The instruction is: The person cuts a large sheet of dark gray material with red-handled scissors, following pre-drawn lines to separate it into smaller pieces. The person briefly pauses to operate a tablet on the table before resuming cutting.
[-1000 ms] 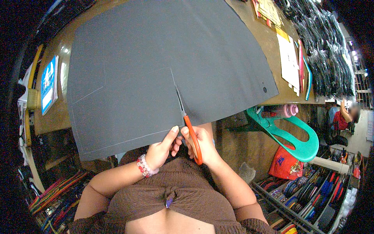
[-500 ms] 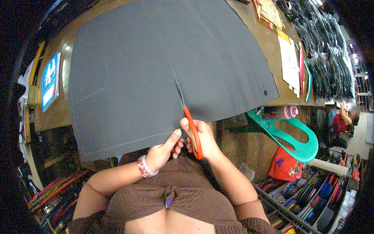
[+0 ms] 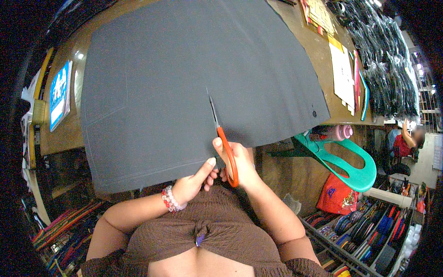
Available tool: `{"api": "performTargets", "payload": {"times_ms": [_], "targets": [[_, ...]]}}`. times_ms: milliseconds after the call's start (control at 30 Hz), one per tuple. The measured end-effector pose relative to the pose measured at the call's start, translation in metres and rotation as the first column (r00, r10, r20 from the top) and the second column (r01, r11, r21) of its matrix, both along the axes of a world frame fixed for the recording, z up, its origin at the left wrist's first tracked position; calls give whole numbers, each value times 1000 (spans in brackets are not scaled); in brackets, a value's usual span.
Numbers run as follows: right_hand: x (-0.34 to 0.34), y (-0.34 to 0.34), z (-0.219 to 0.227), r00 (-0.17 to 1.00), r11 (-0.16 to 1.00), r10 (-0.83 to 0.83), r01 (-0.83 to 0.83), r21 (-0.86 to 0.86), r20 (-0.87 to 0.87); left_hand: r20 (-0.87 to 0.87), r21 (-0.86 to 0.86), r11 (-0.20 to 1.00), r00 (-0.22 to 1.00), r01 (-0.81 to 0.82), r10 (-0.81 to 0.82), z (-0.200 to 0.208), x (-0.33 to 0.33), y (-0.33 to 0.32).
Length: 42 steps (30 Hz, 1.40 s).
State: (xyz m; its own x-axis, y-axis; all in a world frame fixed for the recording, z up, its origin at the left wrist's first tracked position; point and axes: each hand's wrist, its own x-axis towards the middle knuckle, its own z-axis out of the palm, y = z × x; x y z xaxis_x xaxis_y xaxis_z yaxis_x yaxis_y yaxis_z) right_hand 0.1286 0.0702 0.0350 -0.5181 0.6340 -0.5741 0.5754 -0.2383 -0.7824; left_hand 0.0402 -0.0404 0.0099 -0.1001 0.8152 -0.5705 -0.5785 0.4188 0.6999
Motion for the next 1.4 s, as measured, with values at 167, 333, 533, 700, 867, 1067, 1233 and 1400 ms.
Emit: {"api": "performTargets", "payload": {"times_ms": [167,333,533,700,867,1067,1233,1400], "targets": [[-8,5,1,991,980,111,-123,156,80,-2,45,999,1000,15,-15,2,2,-6],[-9,0,3,1000,993,21,-23,120,17,-12,55,998,1000,26,-25,2,0,-8],[-7,-1,0,1000,996,12,-12,86,11,-9,16,999,1000,28,-28,2,1,-8],[-8,3,0,998,993,33,-39,109,57,-20,33,996,997,78,-78,6,0,-10],[-8,6,-4,984,975,131,-151,166,124,-12,23,997,997,80,-80,9,-1,-11],[-7,4,-10,998,978,11,-24,205,68,-12,20,994,994,105,-104,8,0,-11],[23,13,19,991,948,134,-128,-292,1,-54,10,996,994,91,-90,12,-3,-11],[96,84,87,991,970,132,-129,-205,1,271,23,985,950,-169,156,19,-23,-16]]}}
